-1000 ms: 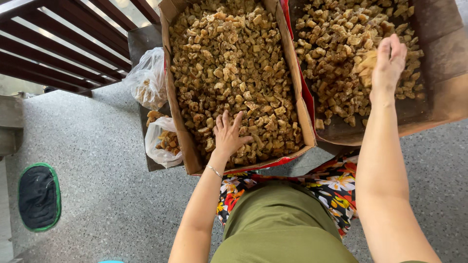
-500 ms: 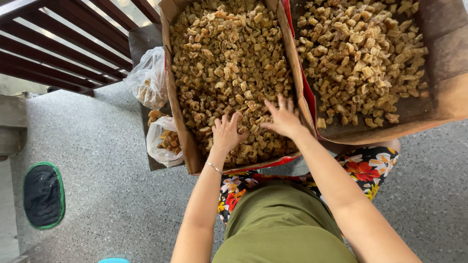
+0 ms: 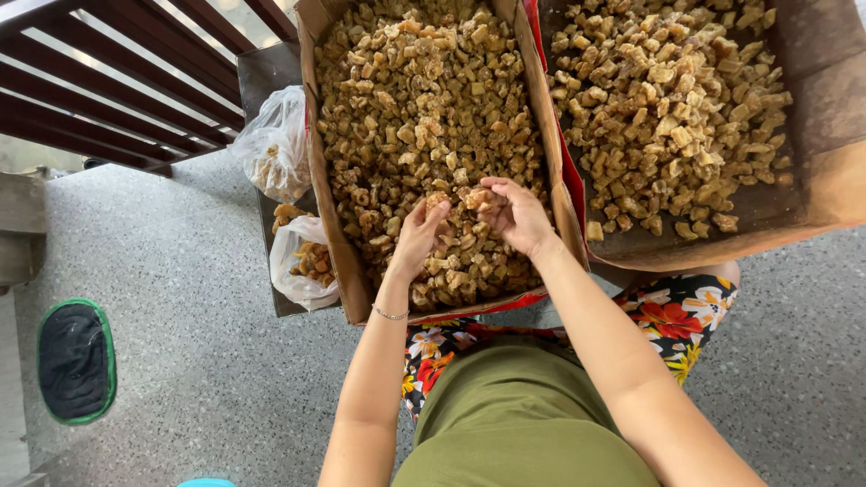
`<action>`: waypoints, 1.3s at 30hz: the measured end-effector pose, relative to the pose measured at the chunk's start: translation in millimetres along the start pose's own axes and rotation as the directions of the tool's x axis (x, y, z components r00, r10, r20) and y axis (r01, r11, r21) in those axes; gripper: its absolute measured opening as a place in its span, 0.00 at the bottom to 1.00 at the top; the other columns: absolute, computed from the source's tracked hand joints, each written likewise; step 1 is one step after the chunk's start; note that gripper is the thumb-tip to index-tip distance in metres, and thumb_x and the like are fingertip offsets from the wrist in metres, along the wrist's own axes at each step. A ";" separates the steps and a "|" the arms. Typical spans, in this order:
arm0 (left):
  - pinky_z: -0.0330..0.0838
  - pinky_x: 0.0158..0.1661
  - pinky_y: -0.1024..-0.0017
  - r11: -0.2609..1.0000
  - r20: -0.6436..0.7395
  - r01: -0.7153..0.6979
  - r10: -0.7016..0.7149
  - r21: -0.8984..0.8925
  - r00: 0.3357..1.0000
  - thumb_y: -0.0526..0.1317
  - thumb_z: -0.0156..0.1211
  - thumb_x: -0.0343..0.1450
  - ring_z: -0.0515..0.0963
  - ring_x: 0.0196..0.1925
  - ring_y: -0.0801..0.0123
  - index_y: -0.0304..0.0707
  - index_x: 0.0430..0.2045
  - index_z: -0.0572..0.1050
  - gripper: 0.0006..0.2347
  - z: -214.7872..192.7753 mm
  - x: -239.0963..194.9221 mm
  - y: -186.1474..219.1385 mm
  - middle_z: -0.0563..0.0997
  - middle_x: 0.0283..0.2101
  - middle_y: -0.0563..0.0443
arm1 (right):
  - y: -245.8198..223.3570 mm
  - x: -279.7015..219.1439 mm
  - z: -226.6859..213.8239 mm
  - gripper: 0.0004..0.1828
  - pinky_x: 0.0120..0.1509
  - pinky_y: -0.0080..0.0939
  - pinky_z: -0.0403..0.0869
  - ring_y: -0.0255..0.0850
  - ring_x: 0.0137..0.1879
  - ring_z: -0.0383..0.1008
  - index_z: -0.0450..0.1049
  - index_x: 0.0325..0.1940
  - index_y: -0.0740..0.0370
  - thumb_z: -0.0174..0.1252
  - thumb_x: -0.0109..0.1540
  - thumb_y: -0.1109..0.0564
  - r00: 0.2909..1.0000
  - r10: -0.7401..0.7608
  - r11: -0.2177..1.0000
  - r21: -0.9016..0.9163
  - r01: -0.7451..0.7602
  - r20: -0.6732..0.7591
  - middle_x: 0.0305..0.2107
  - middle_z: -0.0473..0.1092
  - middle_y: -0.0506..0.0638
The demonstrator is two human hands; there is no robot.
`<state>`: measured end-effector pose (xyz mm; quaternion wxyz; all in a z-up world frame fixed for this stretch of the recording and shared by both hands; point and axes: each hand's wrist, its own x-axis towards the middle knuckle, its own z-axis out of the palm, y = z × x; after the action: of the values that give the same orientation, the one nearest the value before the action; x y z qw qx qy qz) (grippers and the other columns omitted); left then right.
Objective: The person repeatedly scoops dried fruit pieces from a cardboard box with both hands, inspects them, and transfers them into an adjacent container. The process continues throughout the clip with consistent hand movements and no visible change in the overall quantity of fruit in the boxes.
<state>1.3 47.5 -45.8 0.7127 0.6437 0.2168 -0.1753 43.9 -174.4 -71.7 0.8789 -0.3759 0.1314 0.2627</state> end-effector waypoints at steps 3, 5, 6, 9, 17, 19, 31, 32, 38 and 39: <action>0.70 0.26 0.78 0.997 0.108 -0.067 0.070 -0.032 0.992 0.47 0.62 0.75 0.78 0.34 0.75 0.27 0.58 0.72 0.23 12.1 -12.1 18.5 0.79 0.47 0.43 | 2.0 -7.0 24.9 0.20 0.54 0.44 0.79 0.42 0.49 0.77 0.73 0.58 0.60 0.47 0.73 0.45 0.996 0.071 0.965 0.247 -0.083 0.056 0.45 0.76 0.52; 0.69 0.28 0.74 0.987 0.074 -0.051 0.040 0.151 0.996 0.48 0.63 0.75 0.75 0.33 0.72 0.30 0.57 0.75 0.21 17.9 -18.8 27.0 0.78 0.40 0.41 | 4.9 -14.7 32.1 0.26 0.57 0.45 0.78 0.42 0.52 0.77 0.71 0.60 0.57 0.42 0.73 0.37 0.995 0.094 0.955 0.278 -0.103 0.044 0.48 0.76 0.51; 0.68 0.29 0.72 0.970 0.056 -0.041 0.028 0.241 0.998 0.48 0.63 0.75 0.73 0.33 0.70 0.31 0.57 0.76 0.21 20.6 -21.0 31.8 0.78 0.36 0.39 | 5.9 -17.3 33.2 0.30 0.58 0.46 0.77 0.43 0.52 0.77 0.69 0.62 0.56 0.39 0.72 0.33 0.995 0.096 0.962 0.256 -0.099 0.023 0.49 0.76 0.51; 0.77 0.42 0.67 0.834 0.060 -0.211 0.211 0.510 0.976 0.48 0.66 0.73 0.81 0.43 0.66 0.30 0.51 0.75 0.20 28.1 -27.6 44.9 0.80 0.46 0.47 | 8.0 -15.7 27.7 0.36 0.58 0.49 0.77 0.43 0.52 0.76 0.66 0.65 0.53 0.32 0.68 0.28 0.990 0.143 0.954 0.267 -0.134 -0.014 0.50 0.75 0.50; 0.75 0.52 0.63 0.681 0.248 -0.339 0.232 0.649 0.941 0.44 0.64 0.72 0.76 0.57 0.55 0.37 0.59 0.71 0.22 54.3 -44.1 70.7 0.72 0.56 0.39 | 25.0 -8.8 8.1 0.38 0.59 0.52 0.76 0.44 0.51 0.74 0.69 0.68 0.50 0.34 0.69 0.25 0.988 0.079 0.937 0.329 -0.120 0.134 0.49 0.74 0.50; 0.75 0.53 0.62 0.691 0.230 -0.290 0.181 0.662 0.956 0.44 0.61 0.73 0.77 0.56 0.53 0.39 0.62 0.70 0.22 55.0 -47.4 76.9 0.72 0.57 0.41 | 22.4 -12.2 8.6 0.35 0.61 0.55 0.77 0.45 0.51 0.73 0.71 0.69 0.49 0.37 0.72 0.26 0.984 0.051 0.928 0.357 -0.110 0.170 0.49 0.73 0.49; 0.72 0.55 0.64 0.754 0.258 -0.343 0.234 0.560 0.937 0.49 0.54 0.77 0.78 0.59 0.58 0.40 0.68 0.63 0.24 47.1 -27.8 72.5 0.78 0.61 0.43 | 8.9 -17.4 24.3 0.40 0.68 0.68 0.73 0.59 0.66 0.66 0.72 0.66 0.49 0.40 0.64 0.23 0.959 0.283 0.943 0.190 -0.273 -0.026 0.60 0.66 0.46; 0.72 0.55 0.64 0.742 0.259 -0.367 0.264 0.561 0.929 0.49 0.54 0.78 0.77 0.59 0.58 0.39 0.68 0.64 0.24 45.6 -25.8 70.4 0.77 0.62 0.42 | 10.3 -16.9 22.0 0.39 0.68 0.68 0.73 0.57 0.66 0.67 0.72 0.66 0.50 0.42 0.64 0.23 0.968 0.249 0.946 0.205 -0.253 0.045 0.60 0.66 0.48; 0.76 0.43 0.61 0.904 0.164 -0.195 0.142 0.380 0.976 0.48 0.50 0.78 0.82 0.40 0.65 0.41 0.69 0.67 0.23 34.2 -17.0 65.7 0.82 0.54 0.37 | 19.8 -13.2 13.5 0.34 0.70 0.70 0.72 0.48 0.69 0.68 0.69 0.65 0.53 0.46 0.68 0.28 0.961 0.109 0.962 0.216 -0.165 0.253 0.65 0.67 0.51; 0.76 0.41 0.59 0.940 0.171 -0.156 0.108 0.302 0.979 0.47 0.50 0.77 0.80 0.38 0.65 0.41 0.69 0.68 0.24 33.2 -17.0 66.2 0.84 0.51 0.33 | 18.9 -14.1 14.7 0.34 0.70 0.69 0.72 0.48 0.68 0.68 0.70 0.66 0.53 0.46 0.69 0.28 0.959 0.110 0.964 0.205 -0.166 0.261 0.64 0.67 0.52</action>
<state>24.8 21.4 21.5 0.6258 0.7467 0.0877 -0.2078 22.1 -157.9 -66.9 0.9047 -0.2281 0.0759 0.3518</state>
